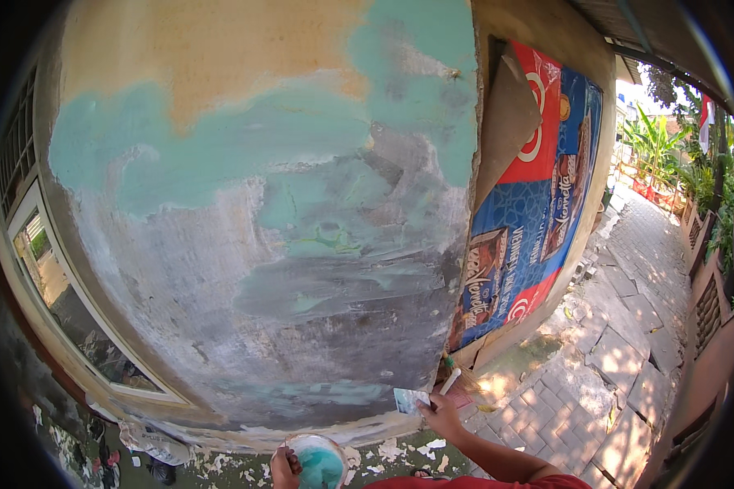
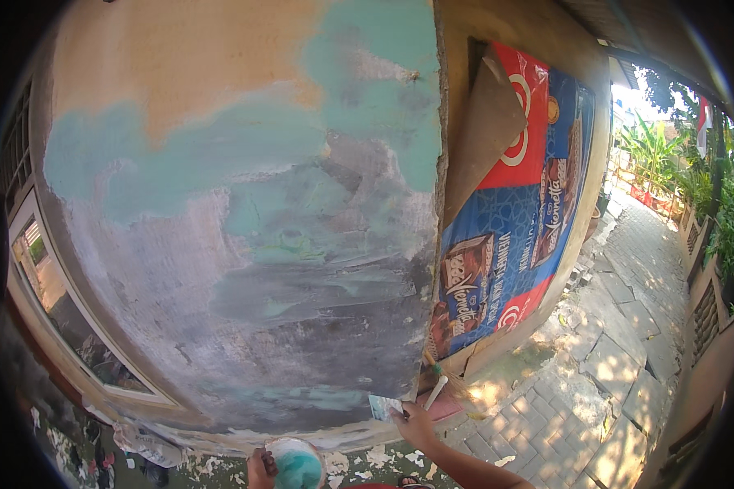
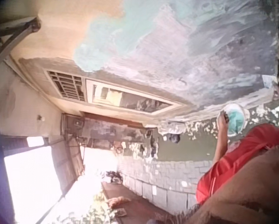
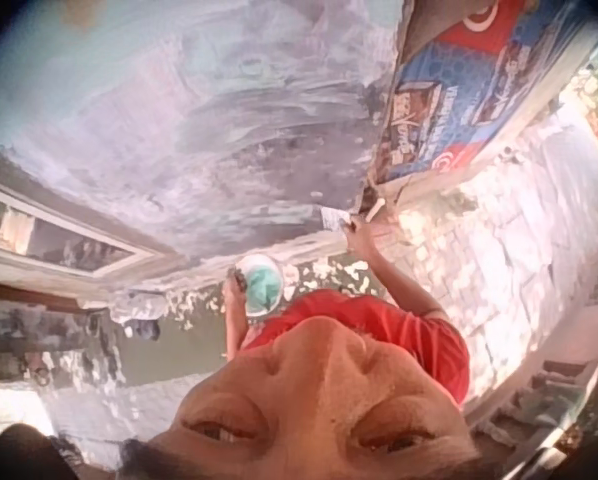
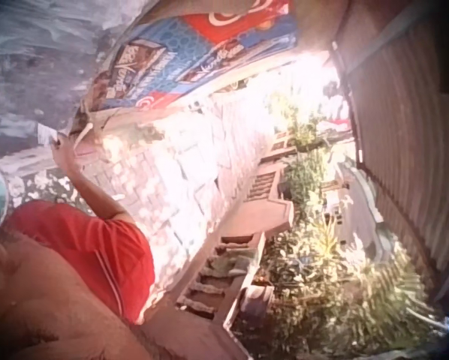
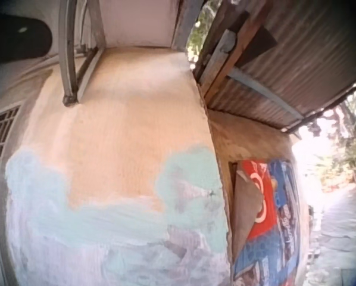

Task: The person patches a wall by scooping green putty from a bucket with a putty knife and spreading it over damaged areas on the exterior surface.

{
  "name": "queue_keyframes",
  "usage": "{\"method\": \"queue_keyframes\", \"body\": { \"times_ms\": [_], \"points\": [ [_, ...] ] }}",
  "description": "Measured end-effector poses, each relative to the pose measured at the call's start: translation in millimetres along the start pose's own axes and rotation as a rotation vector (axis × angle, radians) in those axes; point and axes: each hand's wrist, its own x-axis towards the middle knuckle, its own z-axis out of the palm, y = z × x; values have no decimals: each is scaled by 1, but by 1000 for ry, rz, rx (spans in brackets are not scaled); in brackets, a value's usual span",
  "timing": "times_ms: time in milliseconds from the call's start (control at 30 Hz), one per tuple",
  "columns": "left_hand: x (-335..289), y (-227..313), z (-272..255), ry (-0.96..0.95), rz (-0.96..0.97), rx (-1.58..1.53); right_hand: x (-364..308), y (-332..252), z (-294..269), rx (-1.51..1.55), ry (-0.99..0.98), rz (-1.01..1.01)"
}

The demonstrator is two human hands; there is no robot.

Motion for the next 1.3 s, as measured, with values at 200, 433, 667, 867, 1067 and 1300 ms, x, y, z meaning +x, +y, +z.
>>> {"method": "queue_keyframes", "body": {
  "times_ms": [200,433,667,867,1067,1300],
  "points": [
    [37,-11,-38,-6,50,-53,-5,-46,49,-108,-280,90],
    [2,14,-18,-82,76,-45,-17,-52,96,-51,-434,173],
    [1,29,-25,-221,226,-43,-38,-48,140,-17,-422,-33],
    [0,39,-31,-296,322,-222,-52,-94,149,18,-425,-13],
    [-19,59,-31,-404,240,-155,-72,-102,166,7,-399,-18],
    [-16,61,-31,-386,187,-45,-89,-124,170,-30,-405,56]
  ]
}}
